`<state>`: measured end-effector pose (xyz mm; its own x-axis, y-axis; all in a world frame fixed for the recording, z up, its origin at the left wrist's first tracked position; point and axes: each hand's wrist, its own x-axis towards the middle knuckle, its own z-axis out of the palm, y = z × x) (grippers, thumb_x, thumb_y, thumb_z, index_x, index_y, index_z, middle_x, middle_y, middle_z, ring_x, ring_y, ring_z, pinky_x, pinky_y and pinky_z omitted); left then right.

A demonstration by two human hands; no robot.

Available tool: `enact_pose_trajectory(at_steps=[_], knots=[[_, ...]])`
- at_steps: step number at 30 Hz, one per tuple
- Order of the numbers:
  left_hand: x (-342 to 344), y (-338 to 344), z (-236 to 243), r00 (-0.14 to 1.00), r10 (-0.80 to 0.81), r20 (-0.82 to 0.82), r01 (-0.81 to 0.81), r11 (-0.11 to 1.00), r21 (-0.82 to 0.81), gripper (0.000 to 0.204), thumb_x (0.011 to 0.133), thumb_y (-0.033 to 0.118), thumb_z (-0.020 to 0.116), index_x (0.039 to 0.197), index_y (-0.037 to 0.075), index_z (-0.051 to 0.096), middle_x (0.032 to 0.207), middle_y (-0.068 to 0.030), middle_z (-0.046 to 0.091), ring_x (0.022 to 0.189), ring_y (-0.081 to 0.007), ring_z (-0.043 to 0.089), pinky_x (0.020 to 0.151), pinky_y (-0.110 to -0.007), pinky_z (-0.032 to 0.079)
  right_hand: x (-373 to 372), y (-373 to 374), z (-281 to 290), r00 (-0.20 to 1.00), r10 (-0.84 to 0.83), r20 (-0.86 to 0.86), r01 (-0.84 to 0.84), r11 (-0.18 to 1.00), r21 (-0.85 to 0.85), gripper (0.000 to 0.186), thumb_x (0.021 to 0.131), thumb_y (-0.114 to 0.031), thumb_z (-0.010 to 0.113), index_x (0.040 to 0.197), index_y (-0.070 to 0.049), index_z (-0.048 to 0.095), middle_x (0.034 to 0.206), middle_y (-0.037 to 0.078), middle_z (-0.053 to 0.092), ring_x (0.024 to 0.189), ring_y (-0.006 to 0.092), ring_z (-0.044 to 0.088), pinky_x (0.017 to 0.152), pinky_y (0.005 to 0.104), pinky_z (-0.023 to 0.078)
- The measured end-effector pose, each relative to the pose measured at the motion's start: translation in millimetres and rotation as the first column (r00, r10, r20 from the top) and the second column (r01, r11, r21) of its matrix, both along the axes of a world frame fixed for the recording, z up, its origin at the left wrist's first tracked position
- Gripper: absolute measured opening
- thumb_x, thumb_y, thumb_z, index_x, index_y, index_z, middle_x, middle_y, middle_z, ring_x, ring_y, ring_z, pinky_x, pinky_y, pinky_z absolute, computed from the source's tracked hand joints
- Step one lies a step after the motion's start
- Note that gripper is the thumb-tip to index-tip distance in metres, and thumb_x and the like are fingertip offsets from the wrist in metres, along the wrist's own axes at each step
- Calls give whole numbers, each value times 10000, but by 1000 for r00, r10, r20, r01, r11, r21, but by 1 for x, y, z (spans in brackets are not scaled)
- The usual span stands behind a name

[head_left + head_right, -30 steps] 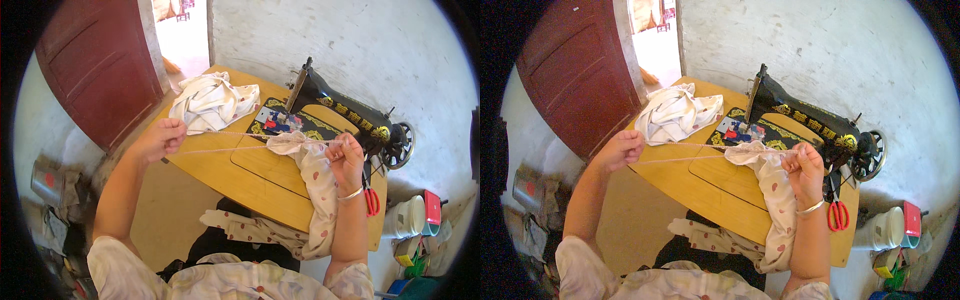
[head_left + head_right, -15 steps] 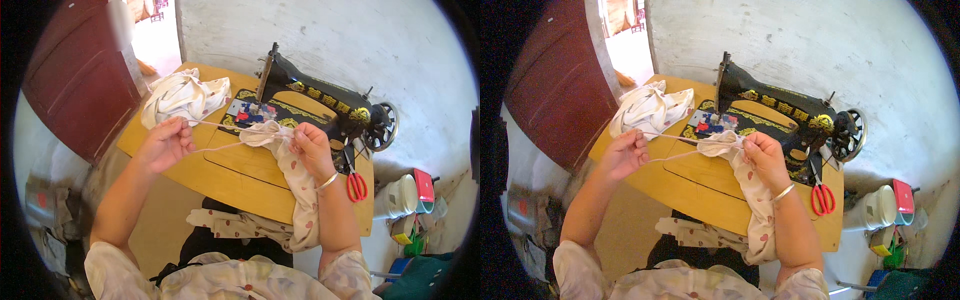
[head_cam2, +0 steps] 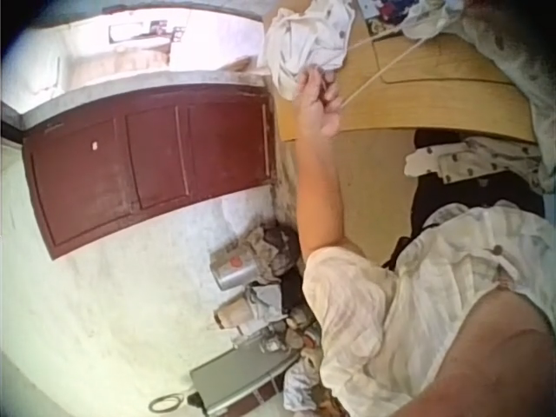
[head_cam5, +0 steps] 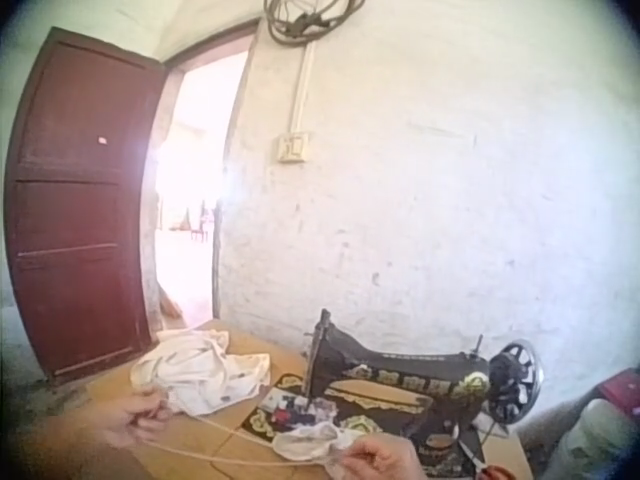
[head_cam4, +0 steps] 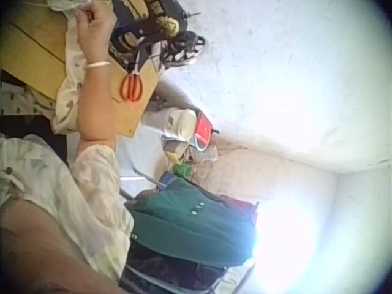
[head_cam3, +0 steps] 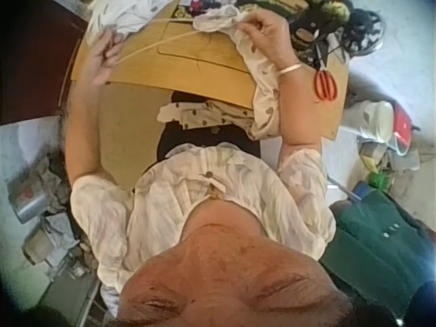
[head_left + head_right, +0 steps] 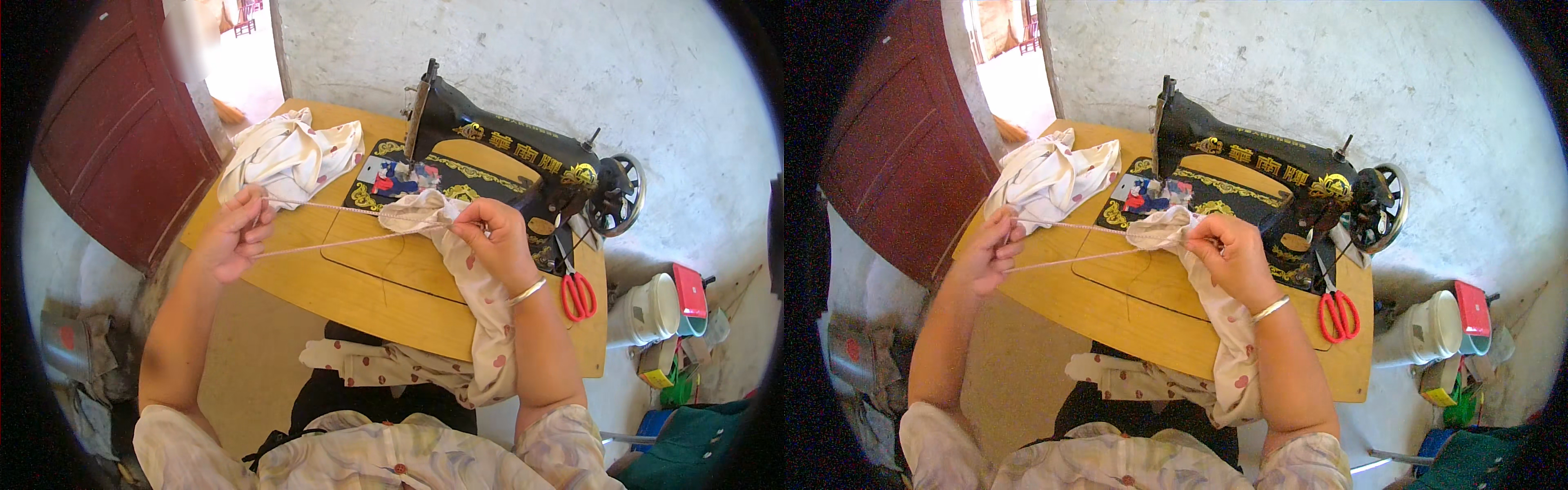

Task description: Sewing an elastic band into a piece of fabric using a manual sewing machine.

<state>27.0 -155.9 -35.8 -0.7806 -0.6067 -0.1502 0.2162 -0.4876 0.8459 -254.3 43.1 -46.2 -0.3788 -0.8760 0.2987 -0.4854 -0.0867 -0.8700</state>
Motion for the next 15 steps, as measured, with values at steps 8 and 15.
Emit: enact_pose_trajectory(at_steps=[8,15], knots=[[44,-27,-7,949,77,307,13,959,-282,134,836,192,528,757,108,461,617,54,401,457,-9,305,357,-144,189,-11,1,2,951,-93,-294,21,971,-240,83,685,20,627,700,-3,549,627,59,516,518,119,487,470,229,389],[64,-35,-13,929,125,347,-15,953,-302,183,835,207,536,706,111,450,599,59,388,446,-14,295,353,-150,197,-11,2,5,933,-132,-335,62,975,-213,87,672,25,626,699,-2,548,624,60,518,537,134,489,495,240,392]])
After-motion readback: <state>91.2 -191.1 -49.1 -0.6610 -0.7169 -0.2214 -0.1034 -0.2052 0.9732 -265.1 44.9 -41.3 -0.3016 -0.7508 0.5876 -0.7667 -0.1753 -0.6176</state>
